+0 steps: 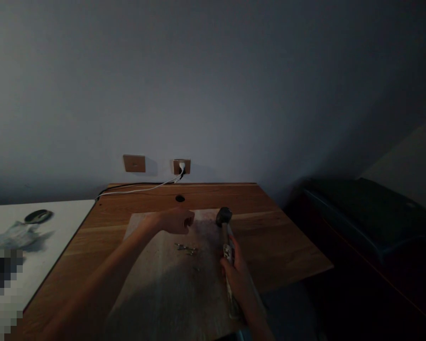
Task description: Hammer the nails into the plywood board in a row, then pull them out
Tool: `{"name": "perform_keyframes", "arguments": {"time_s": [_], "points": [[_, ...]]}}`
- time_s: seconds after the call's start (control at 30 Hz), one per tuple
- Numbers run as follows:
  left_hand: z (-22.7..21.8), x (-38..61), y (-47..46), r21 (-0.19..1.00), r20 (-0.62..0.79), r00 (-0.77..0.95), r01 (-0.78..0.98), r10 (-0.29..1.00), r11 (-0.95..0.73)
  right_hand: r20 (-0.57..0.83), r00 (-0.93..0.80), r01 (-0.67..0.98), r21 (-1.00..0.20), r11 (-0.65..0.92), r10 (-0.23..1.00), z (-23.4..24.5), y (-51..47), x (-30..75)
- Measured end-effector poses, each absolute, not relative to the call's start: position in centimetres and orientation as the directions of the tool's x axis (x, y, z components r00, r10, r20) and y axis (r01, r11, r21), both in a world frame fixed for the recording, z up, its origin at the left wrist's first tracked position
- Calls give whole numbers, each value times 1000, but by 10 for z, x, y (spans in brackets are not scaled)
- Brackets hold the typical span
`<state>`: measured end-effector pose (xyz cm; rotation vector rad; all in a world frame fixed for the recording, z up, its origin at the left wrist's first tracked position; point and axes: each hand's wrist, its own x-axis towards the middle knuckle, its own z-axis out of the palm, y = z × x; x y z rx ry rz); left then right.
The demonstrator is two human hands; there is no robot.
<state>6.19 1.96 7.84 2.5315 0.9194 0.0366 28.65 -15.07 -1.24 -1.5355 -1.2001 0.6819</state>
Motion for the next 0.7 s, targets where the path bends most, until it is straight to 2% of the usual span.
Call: {"name": "perform_keyframes", "arguments": {"time_s": [0.07,0.17,0.33,0.43,0.63,0.7], "points": [[75,51,8,356,-214,780,623,588,-697,132,345,339,-941,8,929,-12,-150,285],[70,44,-5,299,-265,762,647,590,-701,105,360,314,-949,-15,927,-11,-150,282],[71,53,-13,324,-276,759,651,590,-686,110,351,312,-950,-6,930,-11,-150,281],[71,59,-7,353,-227,776,629,588,-693,130,353,330,-944,7,926,-12,-150,282],[57,82,27,516,45,747,552,664,-655,108,366,311,-950,-12,924,-8,-151,281],[50,92,35,516,61,744,547,665,-659,99,358,308,-951,-18,928,-6,-151,280]]}}
